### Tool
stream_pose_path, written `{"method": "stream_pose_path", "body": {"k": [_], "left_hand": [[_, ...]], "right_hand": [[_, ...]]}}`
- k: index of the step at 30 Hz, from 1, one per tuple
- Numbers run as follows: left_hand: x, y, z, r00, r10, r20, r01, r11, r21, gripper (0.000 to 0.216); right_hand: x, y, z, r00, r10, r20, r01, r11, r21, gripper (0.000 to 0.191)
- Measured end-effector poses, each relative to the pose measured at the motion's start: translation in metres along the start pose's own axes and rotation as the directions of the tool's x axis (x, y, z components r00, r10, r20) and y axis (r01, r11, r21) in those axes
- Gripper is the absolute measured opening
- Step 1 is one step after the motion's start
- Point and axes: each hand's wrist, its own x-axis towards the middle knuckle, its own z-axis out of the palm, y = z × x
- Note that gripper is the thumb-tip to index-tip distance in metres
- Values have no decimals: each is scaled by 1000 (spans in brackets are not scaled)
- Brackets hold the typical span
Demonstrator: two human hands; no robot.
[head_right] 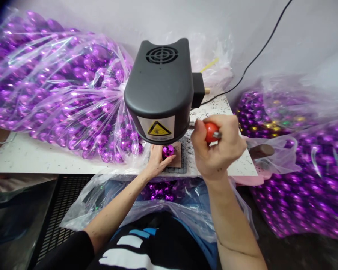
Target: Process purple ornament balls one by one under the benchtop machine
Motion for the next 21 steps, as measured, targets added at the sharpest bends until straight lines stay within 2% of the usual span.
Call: {"method": "stream_pose_path", "body": {"k": [6, 12, 20, 21], "left_hand": [[-1, 1, -2, 1000, 16, 0, -16, 1000, -20, 46], [-2, -1, 1, 1000, 3, -2, -3, 1000, -6, 46], [-3, 0, 2, 1000, 0, 2, 0, 1000, -16, 44], [-3, 0, 2, 1000, -3, 4, 3, 1000, -12, 44]], "right_hand": [[-32, -2, -13, 999, 29, 42, -29, 1000, -10, 8], [-48, 3, -8, 996, -91, 14, 90, 993, 71, 5], [-71, 15, -8, 996, -83, 22, 81, 994, 78, 10], [-74, 16, -9, 997, -53, 50, 50, 996, 70, 9]]}}
